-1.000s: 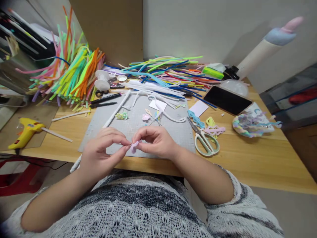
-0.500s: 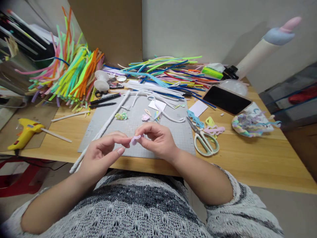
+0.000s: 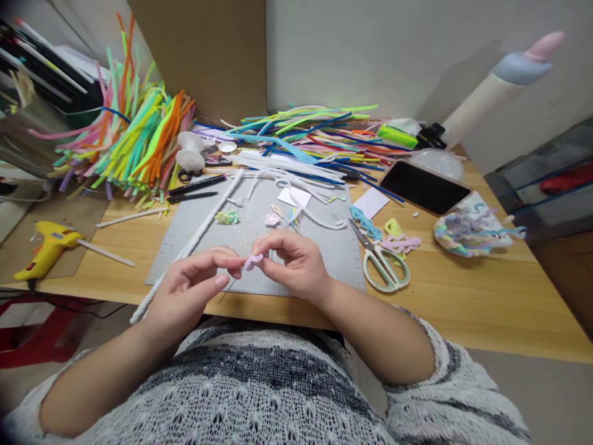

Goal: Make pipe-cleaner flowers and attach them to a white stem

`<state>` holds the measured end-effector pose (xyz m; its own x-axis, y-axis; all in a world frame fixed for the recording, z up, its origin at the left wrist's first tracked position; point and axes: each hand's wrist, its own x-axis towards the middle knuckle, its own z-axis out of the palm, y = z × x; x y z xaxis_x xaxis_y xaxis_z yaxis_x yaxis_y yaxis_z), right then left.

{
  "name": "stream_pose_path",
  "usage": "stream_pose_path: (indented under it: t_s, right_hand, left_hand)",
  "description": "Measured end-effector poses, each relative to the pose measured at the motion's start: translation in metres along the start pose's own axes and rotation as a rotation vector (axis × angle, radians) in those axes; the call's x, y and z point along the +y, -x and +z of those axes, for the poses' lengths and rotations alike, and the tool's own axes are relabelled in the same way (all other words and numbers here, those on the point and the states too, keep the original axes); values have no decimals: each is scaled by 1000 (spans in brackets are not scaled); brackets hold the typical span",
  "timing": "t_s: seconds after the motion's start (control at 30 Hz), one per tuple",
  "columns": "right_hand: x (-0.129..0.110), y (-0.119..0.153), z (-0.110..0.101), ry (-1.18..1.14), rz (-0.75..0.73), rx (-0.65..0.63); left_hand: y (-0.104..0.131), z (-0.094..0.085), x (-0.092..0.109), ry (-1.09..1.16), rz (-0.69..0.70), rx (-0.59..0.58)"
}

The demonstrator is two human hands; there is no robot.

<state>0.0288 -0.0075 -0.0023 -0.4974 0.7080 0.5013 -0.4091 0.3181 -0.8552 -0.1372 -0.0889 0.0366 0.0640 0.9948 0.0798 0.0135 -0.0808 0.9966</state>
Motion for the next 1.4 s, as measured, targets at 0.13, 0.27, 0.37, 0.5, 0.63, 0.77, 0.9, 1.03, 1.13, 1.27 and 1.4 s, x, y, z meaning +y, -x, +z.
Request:
stream_pose_path:
  t_s: [0.13,0.27,0.37,0.5,0.63,0.77,0.9,1.03,1.13,1.27,1.4]
  right_hand:
    - [0,0,0,35,0,-2]
    - [-1,0,-1,117,-56,-23]
    - [-2,1,-2,204,-152,-53]
    - [-3,1,-5,341,-238,-110]
    - [-4,-2,-6,394,-265,-124]
    - [-4,-2,-5,376,-270,-111]
    - [-4,-2,-3,381,-240,-70]
    - [1,-3,-3,395,-206,-37]
    - [10,-6,-4,436,-90,11]
    - [26,-9,-6,579,109,-43]
    - [36,-10,-5,808,240,-133]
  left_hand:
    - [0,-1,2,-35,25,-6]
    - [0,-1,2,-70,14,-10]
    - [-1,1,-2,-126,4,59]
    - [-2,2,-7,-272,37,146]
    - [-3,-1,-6,-435,141,190]
    - [-4,-3,-5,-465,163,173]
    - [-5,0,-11,-453,134,162]
    - [-7,-4,-14,-502,96,146]
    - [-16,-24,-9,-624,89,137]
    - [-46,-62,-2,-1020,64,95]
    - [-86,-79,-12,-1246,22,3]
